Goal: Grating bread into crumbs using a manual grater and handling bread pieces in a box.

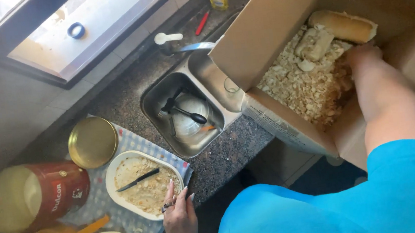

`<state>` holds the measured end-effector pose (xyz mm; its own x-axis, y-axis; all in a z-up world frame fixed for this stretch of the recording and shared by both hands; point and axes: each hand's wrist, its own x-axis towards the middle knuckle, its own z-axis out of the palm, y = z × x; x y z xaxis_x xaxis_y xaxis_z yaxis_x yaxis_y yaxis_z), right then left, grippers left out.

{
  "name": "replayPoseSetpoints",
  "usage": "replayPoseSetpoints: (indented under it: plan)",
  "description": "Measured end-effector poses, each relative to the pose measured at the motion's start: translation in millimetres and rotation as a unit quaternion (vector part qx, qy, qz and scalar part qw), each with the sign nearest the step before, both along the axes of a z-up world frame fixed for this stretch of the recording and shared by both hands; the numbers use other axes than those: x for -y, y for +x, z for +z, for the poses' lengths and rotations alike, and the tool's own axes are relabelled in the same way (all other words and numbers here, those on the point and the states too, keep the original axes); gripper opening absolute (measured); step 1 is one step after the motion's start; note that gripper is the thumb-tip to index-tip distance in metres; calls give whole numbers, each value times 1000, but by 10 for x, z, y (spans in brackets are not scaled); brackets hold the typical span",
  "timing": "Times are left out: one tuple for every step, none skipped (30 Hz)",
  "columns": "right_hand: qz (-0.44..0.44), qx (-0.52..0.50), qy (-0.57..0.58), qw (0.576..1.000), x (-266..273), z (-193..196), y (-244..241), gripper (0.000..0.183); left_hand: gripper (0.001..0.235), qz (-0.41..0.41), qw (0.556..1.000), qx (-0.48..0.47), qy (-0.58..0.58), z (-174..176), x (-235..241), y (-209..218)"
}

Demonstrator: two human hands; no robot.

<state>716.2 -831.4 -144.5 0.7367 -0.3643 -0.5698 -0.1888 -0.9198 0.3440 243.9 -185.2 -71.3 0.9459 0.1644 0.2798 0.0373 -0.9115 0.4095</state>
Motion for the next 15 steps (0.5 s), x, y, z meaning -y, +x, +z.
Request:
replayPoseSetpoints:
  plan:
    - [22,5,-47,999,-33,-23,-38,70,27,0,1000,-6,4,-37,-13,-12]
    - [43,9,-94,995,-65,-58,-110,53,28,0,1000,-14,9,-58,-31,-46]
    - [48,11,-94,994,-81,-70,-12,53,28,6,1000,-13,9,-66,-38,-42]
    - [-18,29,-87,996,-58,-81,47,54,28,13,1000,-16,11,-93,-26,-52]
    - [-85,47,-80,992,-29,-97,107,55,27,21,1000,-19,14,-124,-8,-62]
    - [-87,45,-82,992,-41,-24,143,55,27,18,1000,-21,12,-122,-5,-48]
    - [-58,44,-91,993,-44,48,184,54,27,14,1000,-15,14,-121,8,-29]
    - [-32,37,-99,994,-34,83,155,56,28,6,1000,-12,17,-106,4,-39]
    - [-37,31,-101,994,123,-2,227,56,28,0,1000,-18,16,-89,-8,-66]
    - [-55,9,-99,994,292,-29,353,54,27,-7,1000,-15,5,-91,-11,-42]
    - [-73,-12,-97,992,466,-50,467,59,27,-14,1000,-12,-6,-87,-14,-28]
    - [-79,-13,-99,992,286,402,498,59,27,-20,1000,-13,-8,-91,-13,-15]
    - [-54,-86,-64,993,7,804,434,64,27,-22,1000,-13,-12,-90,-14,-10]
    - [-29,-155,-30,987,-349,1232,383,69,27,-22,1000,-11,-18,-94,-5,21]
    - [-34,-153,-32,987,-326,1459,312,69,27,-27,999,-8,-21,-107,12,49]
